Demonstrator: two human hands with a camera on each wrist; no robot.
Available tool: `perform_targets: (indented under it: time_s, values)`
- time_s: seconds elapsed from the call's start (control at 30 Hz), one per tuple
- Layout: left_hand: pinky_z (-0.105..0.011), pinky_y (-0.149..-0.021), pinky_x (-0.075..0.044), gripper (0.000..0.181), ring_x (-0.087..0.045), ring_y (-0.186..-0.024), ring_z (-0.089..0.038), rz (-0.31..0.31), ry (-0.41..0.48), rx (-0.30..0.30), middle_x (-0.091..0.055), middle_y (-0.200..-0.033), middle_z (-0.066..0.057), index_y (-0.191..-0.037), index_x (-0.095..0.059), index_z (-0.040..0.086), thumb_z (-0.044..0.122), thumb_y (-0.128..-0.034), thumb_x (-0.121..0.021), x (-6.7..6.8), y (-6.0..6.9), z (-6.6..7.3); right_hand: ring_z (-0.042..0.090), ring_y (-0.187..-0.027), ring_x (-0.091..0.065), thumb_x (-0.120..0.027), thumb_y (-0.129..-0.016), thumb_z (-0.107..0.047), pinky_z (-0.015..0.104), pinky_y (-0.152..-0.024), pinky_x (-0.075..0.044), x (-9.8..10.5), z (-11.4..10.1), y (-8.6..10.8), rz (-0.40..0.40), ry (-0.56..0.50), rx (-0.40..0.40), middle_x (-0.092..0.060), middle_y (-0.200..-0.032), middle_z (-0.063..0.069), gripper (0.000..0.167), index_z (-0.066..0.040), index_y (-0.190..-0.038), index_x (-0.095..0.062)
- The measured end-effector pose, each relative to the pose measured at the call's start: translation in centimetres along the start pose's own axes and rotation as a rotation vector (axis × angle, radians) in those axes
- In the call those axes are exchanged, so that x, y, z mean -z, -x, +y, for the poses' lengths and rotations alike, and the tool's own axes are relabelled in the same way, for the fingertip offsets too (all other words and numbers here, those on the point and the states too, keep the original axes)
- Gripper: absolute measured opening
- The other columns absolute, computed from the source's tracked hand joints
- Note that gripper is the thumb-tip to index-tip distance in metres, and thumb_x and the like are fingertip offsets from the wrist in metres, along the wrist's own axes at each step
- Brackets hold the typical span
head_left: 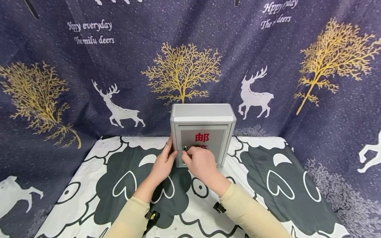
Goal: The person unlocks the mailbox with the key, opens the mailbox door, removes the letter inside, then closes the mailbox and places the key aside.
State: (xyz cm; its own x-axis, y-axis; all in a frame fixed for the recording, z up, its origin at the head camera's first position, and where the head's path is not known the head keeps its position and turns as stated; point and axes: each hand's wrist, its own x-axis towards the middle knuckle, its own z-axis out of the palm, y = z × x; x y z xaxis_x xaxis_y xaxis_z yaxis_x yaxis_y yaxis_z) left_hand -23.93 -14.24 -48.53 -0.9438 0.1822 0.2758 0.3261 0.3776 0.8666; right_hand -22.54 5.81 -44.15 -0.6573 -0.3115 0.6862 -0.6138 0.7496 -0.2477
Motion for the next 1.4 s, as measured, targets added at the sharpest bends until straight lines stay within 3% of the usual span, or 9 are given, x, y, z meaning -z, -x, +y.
perform_targets:
  time_s: [0.17, 0.43, 0.63, 0.87, 1.17, 1.4]
  values:
    - [-0.061, -0.126, -0.040, 0.074, -0.038, -0.162, -0.036, -0.003, 0.001, -0.019, -0.026, -0.183, -0.008, -0.181, -0.013, 0.038, 0.028, -0.1200, -0.055, 0.1, 0.0, -0.1, 0.006, -0.055, -0.054, -0.076, -0.102, -0.019, 0.027, -0.055, -0.046, 0.4, -0.1, -0.2, -0.118, -0.213, -0.217, -0.069, -0.068, -0.004, 0.019, -0.012, -0.085, -0.080]
    - [-0.060, -0.125, -0.041, 0.074, -0.042, -0.160, -0.036, -0.027, 0.045, -0.045, -0.032, -0.180, -0.013, -0.181, -0.013, 0.030, 0.022, -0.1199, -0.054, 0.5, 0.0, -0.4, 0.004, -0.057, -0.053, -0.074, -0.102, -0.020, 0.027, -0.057, -0.046, 0.7, -0.1, -0.1, -0.153, -0.302, -0.274, -0.068, -0.069, -0.008, 0.020, -0.013, -0.085, -0.081]
    - [-0.060, -0.124, -0.042, 0.074, -0.043, -0.159, -0.037, -0.031, 0.041, -0.039, -0.033, -0.180, -0.014, -0.181, -0.013, 0.031, 0.021, -0.1200, -0.054, 0.6, -0.1, -0.4, 0.003, -0.058, -0.053, -0.074, -0.101, -0.021, 0.027, -0.058, -0.047, 1.4, 0.2, 0.5, -0.189, -0.339, -0.258, -0.066, -0.069, -0.011, 0.020, -0.016, -0.083, -0.079]
    - [-0.060, -0.126, -0.040, 0.072, -0.042, -0.160, -0.035, -0.024, 0.030, -0.023, -0.034, -0.180, -0.013, -0.181, -0.014, 0.032, 0.024, -0.1208, -0.053, 0.6, 0.1, -0.7, -0.002, -0.053, -0.047, -0.079, -0.102, -0.015, 0.023, -0.053, -0.042, 2.7, 1.1, 1.8, -0.247, -0.422, -0.179, -0.065, -0.070, -0.012, 0.019, -0.017, -0.083, -0.078]
    - [-0.059, -0.127, -0.039, 0.071, -0.039, -0.161, -0.035, -0.017, 0.026, -0.016, -0.029, -0.181, -0.010, -0.181, -0.015, 0.034, 0.026, -0.1209, -0.053, 0.5, 0.0, -0.6, -0.001, -0.057, -0.046, -0.080, -0.102, -0.015, 0.022, -0.054, -0.039, 5.0, 2.8, 3.1, -0.373, -0.557, -0.139, -0.056, -0.070, -0.016, 0.026, -0.021, -0.077, -0.073]
    - [-0.059, -0.127, -0.039, 0.073, -0.037, -0.162, -0.037, -0.027, 0.019, -0.027, -0.026, -0.182, -0.012, -0.181, -0.013, 0.030, 0.025, -0.1207, -0.053, 0.4, 0.0, -0.4, -0.001, -0.058, -0.046, -0.081, -0.102, -0.014, 0.020, -0.053, -0.039, 6.3, 4.8, 4.3, -0.468, -0.655, -0.094, -0.057, -0.069, -0.019, 0.022, -0.022, -0.081, -0.078]
